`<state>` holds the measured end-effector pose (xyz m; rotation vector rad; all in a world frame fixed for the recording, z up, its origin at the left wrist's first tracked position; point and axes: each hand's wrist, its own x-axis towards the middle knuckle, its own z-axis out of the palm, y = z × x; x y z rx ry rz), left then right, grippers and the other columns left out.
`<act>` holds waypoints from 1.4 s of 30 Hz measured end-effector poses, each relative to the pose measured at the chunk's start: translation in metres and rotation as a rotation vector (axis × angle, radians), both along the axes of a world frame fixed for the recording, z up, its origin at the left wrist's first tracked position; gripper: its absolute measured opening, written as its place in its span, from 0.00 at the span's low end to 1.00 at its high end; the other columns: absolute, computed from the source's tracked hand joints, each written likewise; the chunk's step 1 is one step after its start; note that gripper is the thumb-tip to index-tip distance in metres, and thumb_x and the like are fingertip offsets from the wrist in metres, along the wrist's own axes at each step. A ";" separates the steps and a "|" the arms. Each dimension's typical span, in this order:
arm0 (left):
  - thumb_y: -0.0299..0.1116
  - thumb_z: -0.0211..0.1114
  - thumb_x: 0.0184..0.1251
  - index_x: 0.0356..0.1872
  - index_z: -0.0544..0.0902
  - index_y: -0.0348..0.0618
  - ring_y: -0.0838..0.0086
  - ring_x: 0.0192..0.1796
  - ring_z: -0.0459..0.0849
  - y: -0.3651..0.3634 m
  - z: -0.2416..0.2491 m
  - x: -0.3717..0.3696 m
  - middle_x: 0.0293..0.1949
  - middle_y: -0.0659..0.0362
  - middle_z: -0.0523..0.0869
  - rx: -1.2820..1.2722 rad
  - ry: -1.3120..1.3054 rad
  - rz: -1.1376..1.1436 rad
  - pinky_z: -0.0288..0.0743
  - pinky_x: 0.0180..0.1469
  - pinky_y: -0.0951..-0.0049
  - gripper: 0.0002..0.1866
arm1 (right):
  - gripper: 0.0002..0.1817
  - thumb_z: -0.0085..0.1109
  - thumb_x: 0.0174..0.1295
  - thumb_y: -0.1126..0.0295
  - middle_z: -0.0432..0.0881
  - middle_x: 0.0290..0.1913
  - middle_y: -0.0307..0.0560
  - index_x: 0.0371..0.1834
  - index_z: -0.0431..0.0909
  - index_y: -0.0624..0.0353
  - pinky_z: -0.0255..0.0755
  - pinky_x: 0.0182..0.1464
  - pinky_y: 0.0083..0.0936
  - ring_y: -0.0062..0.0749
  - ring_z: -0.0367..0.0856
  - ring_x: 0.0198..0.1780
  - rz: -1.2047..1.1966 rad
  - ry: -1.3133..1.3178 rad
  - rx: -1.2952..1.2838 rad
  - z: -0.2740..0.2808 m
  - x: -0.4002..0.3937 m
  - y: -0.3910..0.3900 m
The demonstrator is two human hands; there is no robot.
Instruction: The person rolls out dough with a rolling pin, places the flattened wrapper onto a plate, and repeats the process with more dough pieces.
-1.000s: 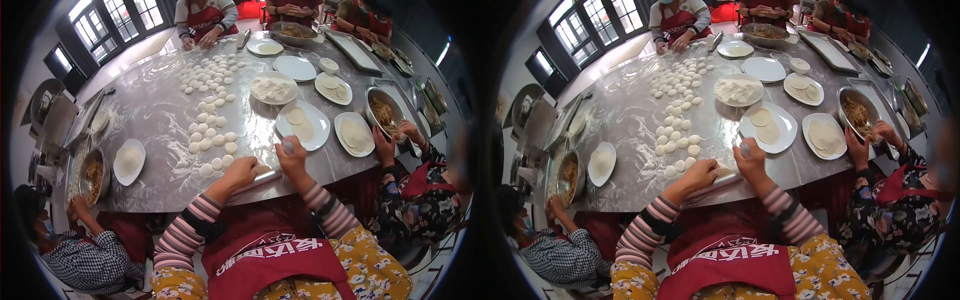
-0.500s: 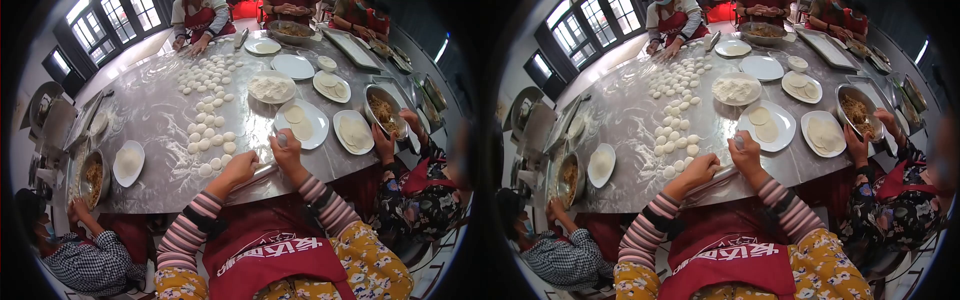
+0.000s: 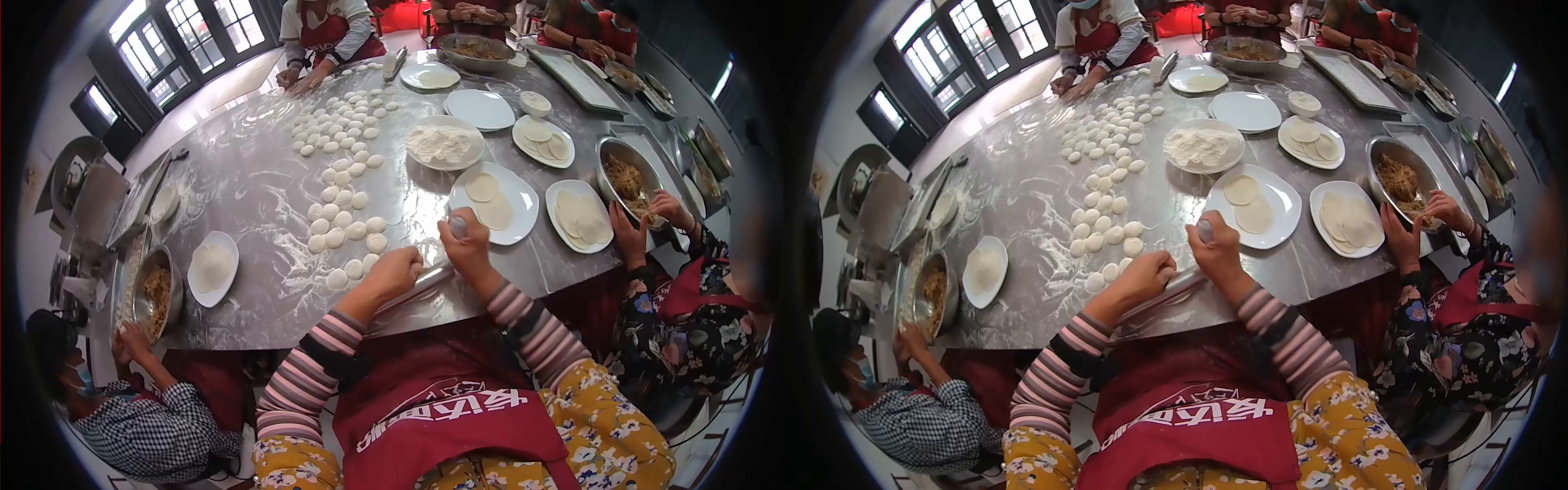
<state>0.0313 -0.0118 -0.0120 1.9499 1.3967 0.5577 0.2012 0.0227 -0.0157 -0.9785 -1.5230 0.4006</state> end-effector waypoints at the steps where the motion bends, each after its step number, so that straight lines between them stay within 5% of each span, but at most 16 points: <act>1: 0.30 0.60 0.58 0.34 0.79 0.35 0.62 0.33 0.81 0.003 0.005 0.004 0.29 0.46 0.82 -0.012 0.049 0.014 0.72 0.38 0.67 0.08 | 0.12 0.66 0.49 0.76 0.74 0.22 0.51 0.33 0.70 0.59 0.68 0.24 0.33 0.47 0.76 0.21 -0.010 0.002 0.006 0.002 0.002 -0.001; 8: 0.28 0.59 0.57 0.31 0.77 0.34 0.64 0.32 0.80 -0.003 0.000 -0.008 0.27 0.48 0.81 -0.049 0.005 -0.003 0.72 0.37 0.68 0.06 | 0.11 0.67 0.48 0.77 0.74 0.21 0.48 0.29 0.71 0.59 0.69 0.24 0.28 0.36 0.77 0.20 -0.003 -0.012 -0.045 0.009 0.032 -0.071; 10: 0.31 0.57 0.59 0.32 0.78 0.35 0.51 0.39 0.81 -0.008 0.002 -0.012 0.33 0.43 0.82 -0.216 -0.106 -0.048 0.72 0.42 0.60 0.08 | 0.11 0.67 0.48 0.77 0.74 0.21 0.48 0.29 0.71 0.59 0.69 0.23 0.30 0.39 0.77 0.20 -0.058 -0.206 0.068 0.010 0.031 -0.061; 13: 0.31 0.58 0.59 0.32 0.79 0.35 0.51 0.38 0.81 -0.007 0.011 -0.001 0.32 0.44 0.82 -0.083 -0.062 -0.023 0.72 0.42 0.60 0.08 | 0.12 0.67 0.49 0.76 0.74 0.22 0.50 0.30 0.71 0.59 0.69 0.23 0.32 0.41 0.77 0.21 -0.034 0.029 -0.016 0.003 0.009 -0.019; 22: 0.30 0.60 0.54 0.31 0.78 0.36 0.54 0.36 0.81 -0.004 0.007 -0.006 0.31 0.45 0.82 -0.117 -0.011 -0.047 0.72 0.40 0.62 0.08 | 0.11 0.66 0.48 0.78 0.72 0.22 0.47 0.28 0.71 0.59 0.68 0.23 0.30 0.39 0.76 0.21 0.000 0.010 -0.042 0.008 0.033 -0.073; 24: 0.30 0.61 0.55 0.28 0.76 0.35 0.58 0.32 0.80 -0.012 0.003 -0.005 0.27 0.47 0.81 -0.120 -0.097 -0.037 0.71 0.37 0.64 0.08 | 0.10 0.66 0.48 0.78 0.72 0.21 0.48 0.28 0.71 0.60 0.68 0.22 0.31 0.41 0.76 0.20 -0.074 -0.197 0.106 0.010 0.029 -0.056; 25: 0.30 0.61 0.55 0.28 0.76 0.35 0.58 0.32 0.80 -0.013 0.004 -0.001 0.27 0.47 0.81 -0.128 -0.089 -0.049 0.71 0.37 0.64 0.08 | 0.11 0.66 0.48 0.77 0.73 0.21 0.50 0.30 0.71 0.60 0.68 0.23 0.32 0.43 0.76 0.20 -0.046 -0.029 0.046 0.008 0.021 -0.040; 31: 0.32 0.58 0.57 0.32 0.77 0.36 0.50 0.40 0.81 0.000 0.019 0.005 0.33 0.43 0.82 -0.116 0.191 -0.094 0.72 0.41 0.59 0.09 | 0.12 0.66 0.48 0.77 0.75 0.23 0.51 0.31 0.71 0.59 0.69 0.24 0.31 0.45 0.77 0.21 -0.032 -0.027 0.027 0.003 0.018 -0.029; 34: 0.31 0.58 0.58 0.34 0.77 0.35 0.51 0.40 0.81 -0.007 0.006 -0.007 0.33 0.42 0.82 -0.177 -0.079 0.046 0.72 0.41 0.60 0.09 | 0.12 0.67 0.49 0.76 0.75 0.23 0.50 0.32 0.70 0.59 0.70 0.25 0.31 0.44 0.77 0.21 -0.030 -0.070 -0.012 0.008 0.035 -0.075; 42: 0.31 0.58 0.60 0.35 0.79 0.34 0.52 0.39 0.82 -0.004 0.008 -0.011 0.32 0.42 0.82 -0.109 -0.058 0.043 0.72 0.42 0.61 0.10 | 0.12 0.65 0.50 0.76 0.75 0.26 0.54 0.33 0.70 0.59 0.69 0.25 0.36 0.51 0.77 0.24 -0.057 -0.082 0.094 0.001 -0.005 0.007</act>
